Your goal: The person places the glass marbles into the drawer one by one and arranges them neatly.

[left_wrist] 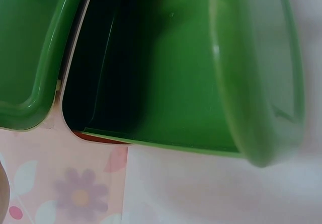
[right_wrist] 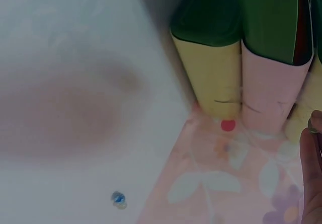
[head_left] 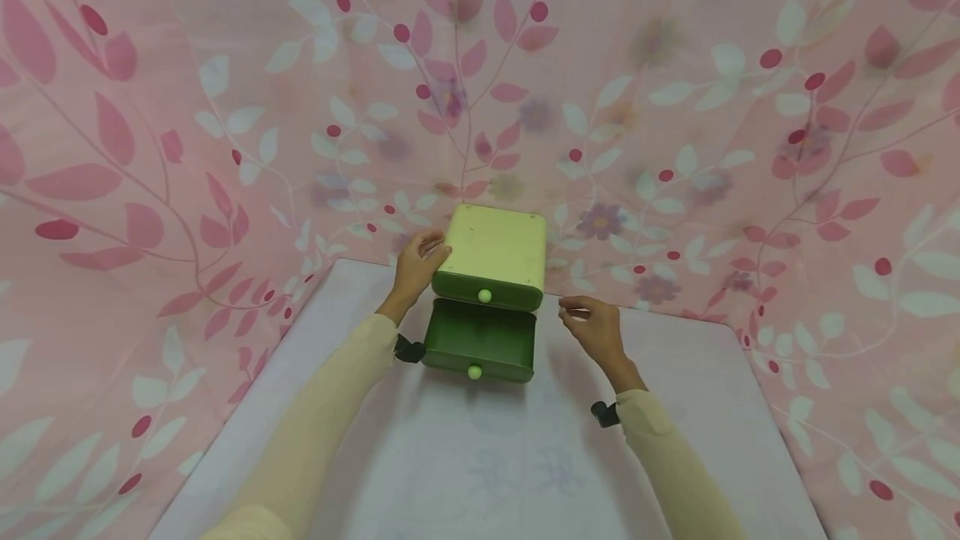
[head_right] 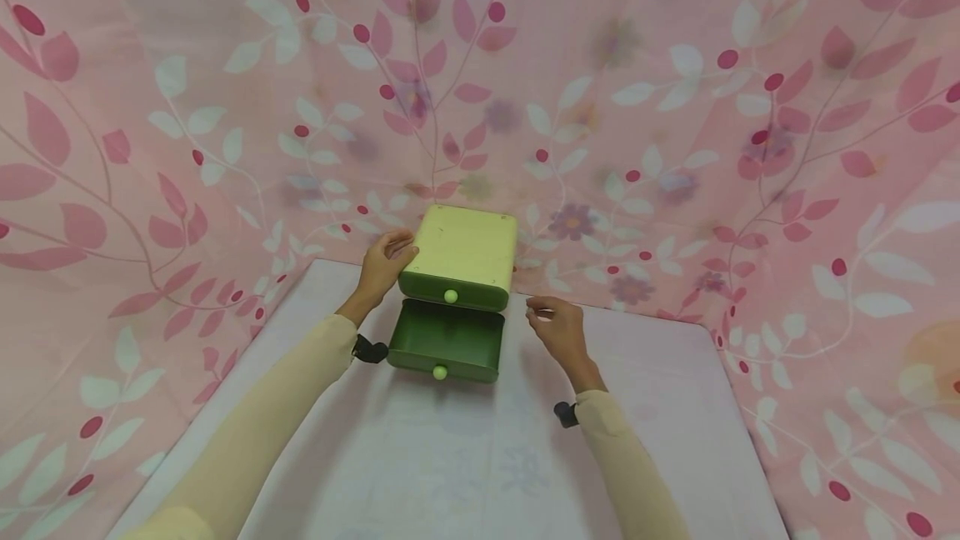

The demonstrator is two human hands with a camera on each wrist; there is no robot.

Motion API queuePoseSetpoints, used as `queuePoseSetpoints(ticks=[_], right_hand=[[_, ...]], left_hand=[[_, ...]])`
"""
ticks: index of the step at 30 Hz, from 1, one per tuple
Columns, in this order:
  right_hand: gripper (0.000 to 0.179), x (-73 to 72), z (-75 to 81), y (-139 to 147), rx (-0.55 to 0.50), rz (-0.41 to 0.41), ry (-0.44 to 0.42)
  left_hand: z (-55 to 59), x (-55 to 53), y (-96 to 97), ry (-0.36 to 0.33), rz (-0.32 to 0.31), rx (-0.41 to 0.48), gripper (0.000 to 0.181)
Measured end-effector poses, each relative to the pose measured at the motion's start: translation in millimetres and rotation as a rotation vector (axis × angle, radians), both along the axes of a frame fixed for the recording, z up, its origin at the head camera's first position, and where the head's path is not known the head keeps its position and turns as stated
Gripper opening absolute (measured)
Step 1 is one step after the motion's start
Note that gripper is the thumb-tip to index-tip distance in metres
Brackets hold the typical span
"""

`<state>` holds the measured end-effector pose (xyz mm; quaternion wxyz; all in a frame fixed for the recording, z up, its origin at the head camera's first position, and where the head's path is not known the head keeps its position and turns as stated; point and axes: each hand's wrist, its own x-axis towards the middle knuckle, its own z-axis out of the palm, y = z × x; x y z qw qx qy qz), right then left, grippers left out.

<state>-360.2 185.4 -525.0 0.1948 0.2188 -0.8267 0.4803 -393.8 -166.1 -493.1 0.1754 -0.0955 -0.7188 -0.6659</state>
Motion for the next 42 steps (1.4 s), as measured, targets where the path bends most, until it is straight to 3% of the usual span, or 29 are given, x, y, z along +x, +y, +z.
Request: queuePoseSetpoints(ticks=[4, 13, 22, 28, 31, 34, 42], right_hand=[[0.018, 4.7, 2.1, -6, 0.003, 0.025, 0.009], [0.020, 14.8, 6.7, -21, -0.040, 0.079, 0.022], [0.025, 23.8, 6.3, -31, -0.063, 0.093, 0.005], [0.025, 45.8, 27.6, -43, -0.080, 0.130, 0.006], [0.026, 51.1, 31.1, -47, -0.076, 0.141, 0.015], [0.028, 50.0, 26.7, -49, -0.073, 0.148, 0.032], [0.033, 28.2, -2.7, -49, -0.060, 0.127, 0.057]], left_hand=[[3.0, 1.0, 0.6, 0.002, -0.003, -0.009, 0.047], [22.3, 17.5, 2.3, 0.001, -0.037, 0.009, 0.045], [22.7, 18.0, 1.4, -0.004, -0.041, 0.002, 0.046], [23.2, 19.0, 1.3, 0.006, -0.047, 0.000, 0.046], [22.7, 18.8, 1.5, 0.011, -0.046, -0.003, 0.045], [22.1, 19.0, 1.8, 0.013, -0.044, -0.006, 0.044], [24.2, 21.3, 2.5, 0.023, -0.052, 0.004, 0.045]])
